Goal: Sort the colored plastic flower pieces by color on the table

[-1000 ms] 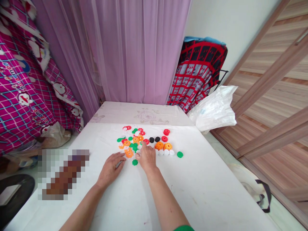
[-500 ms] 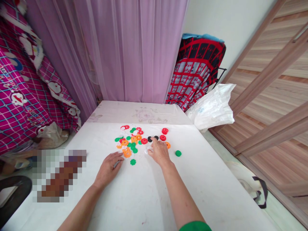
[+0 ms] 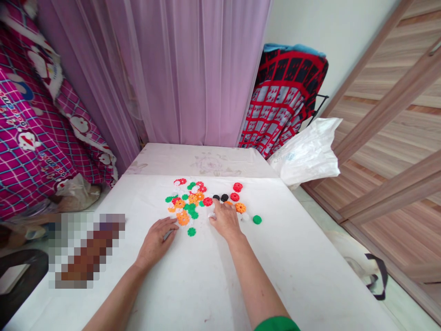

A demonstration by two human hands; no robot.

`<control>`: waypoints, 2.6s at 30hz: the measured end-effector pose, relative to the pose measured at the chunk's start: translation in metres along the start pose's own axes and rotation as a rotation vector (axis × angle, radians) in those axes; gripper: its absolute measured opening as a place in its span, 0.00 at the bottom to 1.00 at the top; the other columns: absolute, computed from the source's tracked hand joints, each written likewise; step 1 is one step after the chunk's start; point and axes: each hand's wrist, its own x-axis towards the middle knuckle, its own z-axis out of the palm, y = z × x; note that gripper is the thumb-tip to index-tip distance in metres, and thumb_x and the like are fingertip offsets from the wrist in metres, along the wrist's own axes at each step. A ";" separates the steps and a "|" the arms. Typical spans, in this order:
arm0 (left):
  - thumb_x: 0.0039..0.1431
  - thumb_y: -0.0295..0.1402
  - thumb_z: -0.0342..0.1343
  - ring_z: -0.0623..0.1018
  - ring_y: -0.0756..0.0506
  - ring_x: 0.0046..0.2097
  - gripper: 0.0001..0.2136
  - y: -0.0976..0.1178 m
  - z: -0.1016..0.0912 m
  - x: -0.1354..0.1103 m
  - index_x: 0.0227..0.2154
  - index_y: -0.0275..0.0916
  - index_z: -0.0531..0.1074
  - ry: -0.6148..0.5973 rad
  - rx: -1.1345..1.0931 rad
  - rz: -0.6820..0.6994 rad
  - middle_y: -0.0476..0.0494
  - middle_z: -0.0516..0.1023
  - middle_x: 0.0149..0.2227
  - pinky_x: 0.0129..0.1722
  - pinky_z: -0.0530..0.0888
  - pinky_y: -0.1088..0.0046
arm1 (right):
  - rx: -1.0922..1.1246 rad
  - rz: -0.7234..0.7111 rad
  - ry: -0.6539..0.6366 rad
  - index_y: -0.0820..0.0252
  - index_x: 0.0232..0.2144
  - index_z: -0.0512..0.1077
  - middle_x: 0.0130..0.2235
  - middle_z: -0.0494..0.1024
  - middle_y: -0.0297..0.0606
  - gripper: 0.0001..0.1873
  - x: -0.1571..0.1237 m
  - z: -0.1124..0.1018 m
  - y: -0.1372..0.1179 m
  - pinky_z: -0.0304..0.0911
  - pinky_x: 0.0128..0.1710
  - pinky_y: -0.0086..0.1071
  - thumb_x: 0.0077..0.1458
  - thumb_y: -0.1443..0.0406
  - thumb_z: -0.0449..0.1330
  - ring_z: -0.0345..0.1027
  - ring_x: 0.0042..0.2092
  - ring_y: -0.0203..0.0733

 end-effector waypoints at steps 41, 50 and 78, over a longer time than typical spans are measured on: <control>0.59 0.32 0.51 0.70 0.38 0.58 0.14 0.001 0.003 -0.003 0.46 0.46 0.75 -0.021 0.091 -0.001 0.44 0.74 0.56 0.58 0.66 0.48 | 0.041 0.251 -0.039 0.57 0.58 0.59 0.44 0.79 0.37 0.30 -0.007 -0.018 -0.014 0.59 0.38 0.32 0.52 0.64 0.59 0.73 0.44 0.43; 0.60 0.32 0.50 0.71 0.38 0.57 0.13 -0.002 0.006 -0.004 0.45 0.45 0.75 0.009 0.076 -0.001 0.44 0.75 0.54 0.58 0.67 0.48 | -0.068 0.171 -0.100 0.57 0.58 0.59 0.43 0.79 0.40 0.30 -0.001 -0.013 -0.015 0.58 0.37 0.32 0.53 0.64 0.59 0.73 0.43 0.44; 0.59 0.31 0.50 0.74 0.39 0.55 0.12 -0.004 0.006 -0.002 0.41 0.44 0.77 0.072 0.048 -0.002 0.42 0.77 0.52 0.56 0.69 0.50 | 0.287 -0.021 0.109 0.58 0.50 0.68 0.39 0.78 0.37 0.24 -0.046 0.052 -0.072 0.64 0.40 0.31 0.48 0.70 0.57 0.72 0.41 0.41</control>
